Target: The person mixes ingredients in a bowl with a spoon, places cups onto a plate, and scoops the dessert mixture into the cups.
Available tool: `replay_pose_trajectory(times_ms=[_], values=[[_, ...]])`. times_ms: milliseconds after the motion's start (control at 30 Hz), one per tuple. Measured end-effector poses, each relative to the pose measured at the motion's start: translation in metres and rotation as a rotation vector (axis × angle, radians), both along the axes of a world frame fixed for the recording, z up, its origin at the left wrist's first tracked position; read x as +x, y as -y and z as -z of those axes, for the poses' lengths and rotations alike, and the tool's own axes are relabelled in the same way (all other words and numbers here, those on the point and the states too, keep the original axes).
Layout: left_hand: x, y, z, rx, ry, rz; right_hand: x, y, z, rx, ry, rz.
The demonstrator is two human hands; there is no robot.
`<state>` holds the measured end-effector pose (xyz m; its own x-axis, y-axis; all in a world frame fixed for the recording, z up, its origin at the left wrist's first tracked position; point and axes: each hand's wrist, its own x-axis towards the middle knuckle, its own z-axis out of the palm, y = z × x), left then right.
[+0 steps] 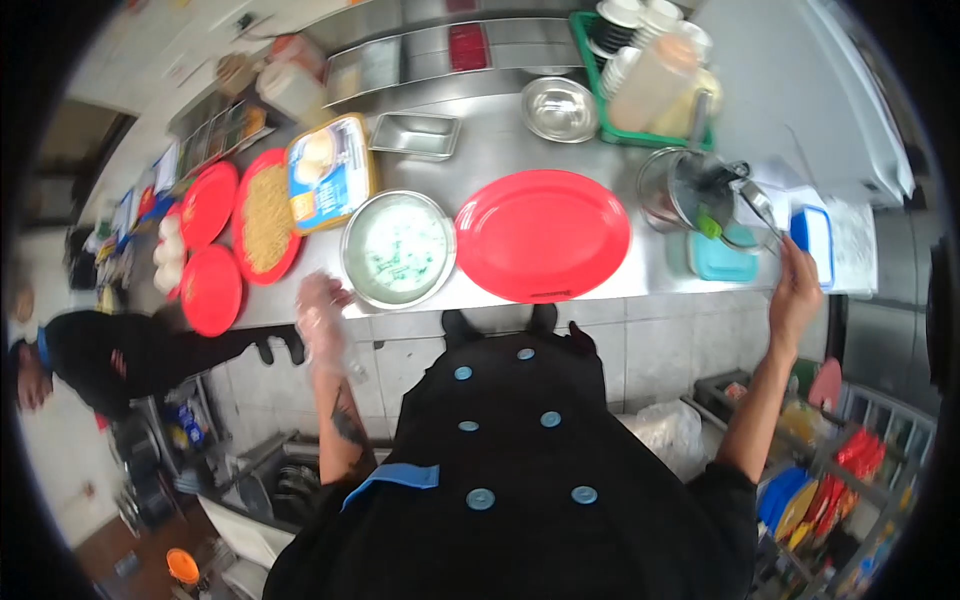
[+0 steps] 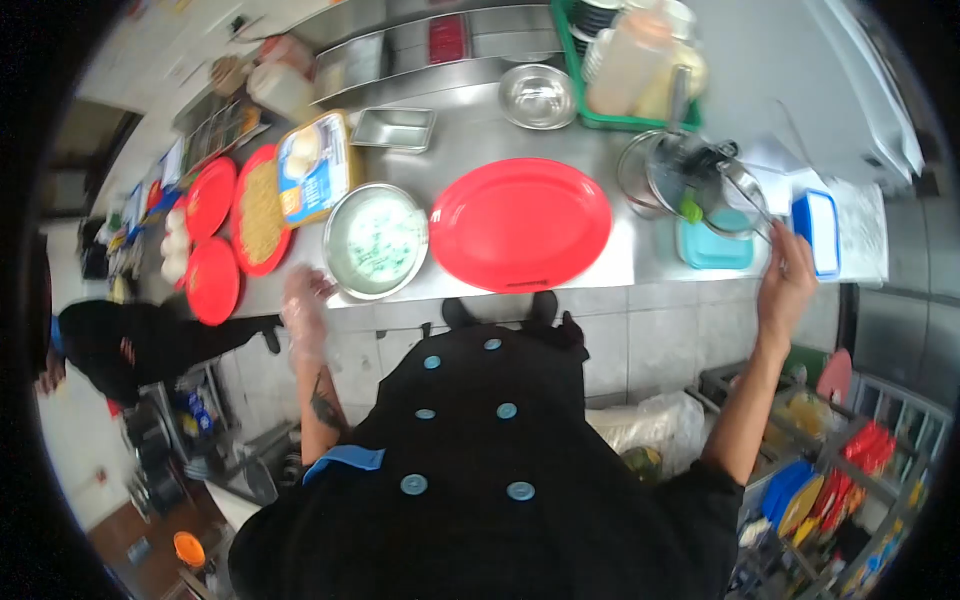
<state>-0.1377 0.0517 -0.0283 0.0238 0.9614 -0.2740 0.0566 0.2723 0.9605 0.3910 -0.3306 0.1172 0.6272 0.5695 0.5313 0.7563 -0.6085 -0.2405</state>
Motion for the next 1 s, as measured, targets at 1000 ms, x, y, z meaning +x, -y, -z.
replay_pose_trajectory(times_ms=[1000], values=[[-0.036, 0.018, 0.003, -0.185, 0.039, 0.003, -0.039, -0.068, -0.008, 0.720, -0.701, 0.006]])
